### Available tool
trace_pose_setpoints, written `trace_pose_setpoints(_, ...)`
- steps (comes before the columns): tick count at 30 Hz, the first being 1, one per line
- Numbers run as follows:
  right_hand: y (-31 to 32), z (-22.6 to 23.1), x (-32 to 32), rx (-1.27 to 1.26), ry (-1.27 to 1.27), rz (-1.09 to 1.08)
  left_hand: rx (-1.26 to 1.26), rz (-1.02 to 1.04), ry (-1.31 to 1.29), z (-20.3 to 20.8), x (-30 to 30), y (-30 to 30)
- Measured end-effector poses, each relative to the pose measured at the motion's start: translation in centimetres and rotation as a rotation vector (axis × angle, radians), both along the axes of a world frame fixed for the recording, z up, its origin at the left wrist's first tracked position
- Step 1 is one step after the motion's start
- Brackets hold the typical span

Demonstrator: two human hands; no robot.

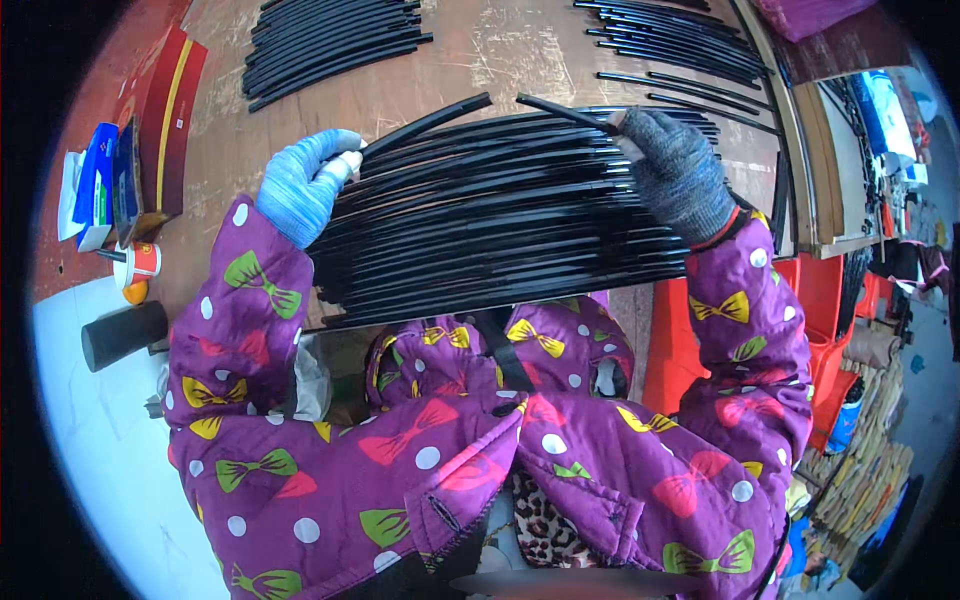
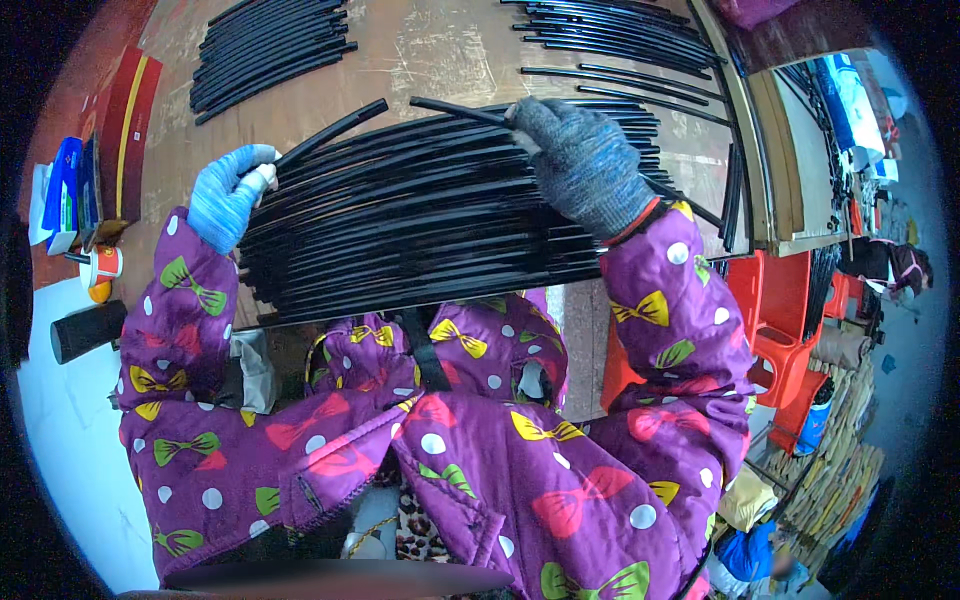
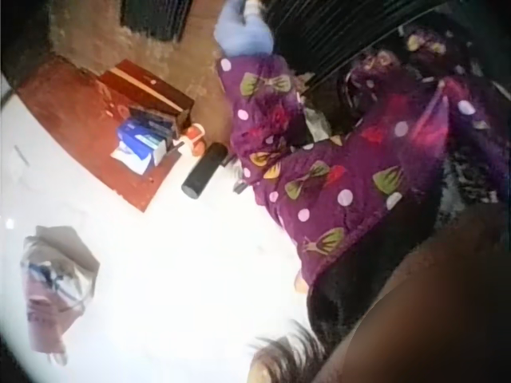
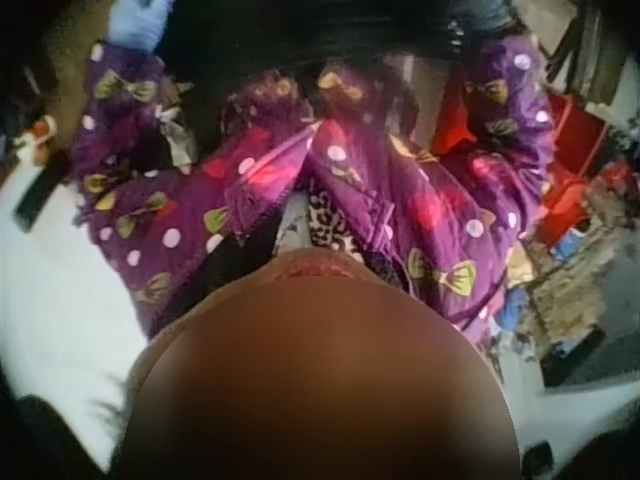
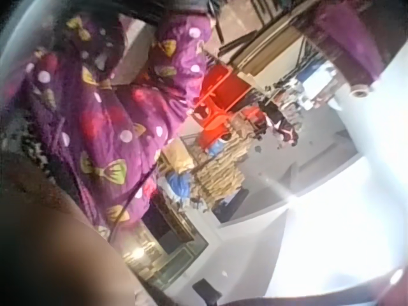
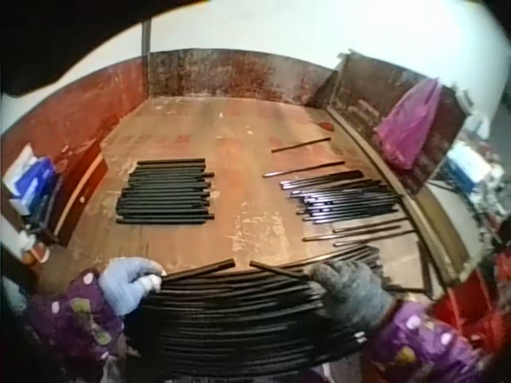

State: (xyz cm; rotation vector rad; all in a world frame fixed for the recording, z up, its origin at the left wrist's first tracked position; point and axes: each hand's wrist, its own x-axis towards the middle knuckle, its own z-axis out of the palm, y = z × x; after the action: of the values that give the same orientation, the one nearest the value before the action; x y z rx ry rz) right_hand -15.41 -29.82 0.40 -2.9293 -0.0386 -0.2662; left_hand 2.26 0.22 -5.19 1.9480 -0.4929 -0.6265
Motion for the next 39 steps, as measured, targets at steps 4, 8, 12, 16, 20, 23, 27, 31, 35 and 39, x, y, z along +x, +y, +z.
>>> trace_pose_setpoints(4,1.3,-0.1,-0.5,0.081,-0.051,0.043,-0.013,-0.072,-0.009,0.7,-1.0,-0.2)
trace_pose_setpoints(8,1.5,0.0,-1.3,0.036,-0.019,0.053,0.038,-0.093,-0.141,1.7,-2.2,-0.3)
trace_pose_setpoints(12,1.5,-0.1,-1.4,-0.005,0.021,0.156,0.061,-0.325,-0.455,1.3,-2.7,-0.8)
trace_pose_setpoints(16,2.3,0.3,-0.9,0.045,-0.009,0.209,0.043,-0.431,-0.477,2.1,-3.7,-2.7)
trace_pose_setpoints(20,-3.9,0.8,-3.2,-0.143,-0.317,-0.055,0.072,-0.343,-0.410,3.2,-4.3,-2.3)
trace_pose_setpoints(23,-8.7,1.9,-8.2,-0.169,-0.521,-0.451,0.097,-0.372,-0.372,3.6,-4.1,-2.8)
trace_pose_setpoints(27,-12.1,-2.4,-13.7,-0.272,-0.515,-0.533,0.126,-0.352,-0.264,4.3,-5.1,-4.4)
trace_pose_setpoints(31,-9.0,-3.2,-14.5,0.589,-0.436,-0.850,0.241,-0.443,-0.294,3.8,-6.1,-7.1)
trace_pose_setpoints(35,-6.5,-2.7,-12.5,0.617,-0.607,-0.765,0.228,-0.533,-0.342,5.4,-4.8,-8.0)
trace_pose_setpoints(39,-6.8,-5.0,-13.9,0.587,-0.691,-0.872,0.479,-0.512,-0.257,4.2,-1.8,-9.4)
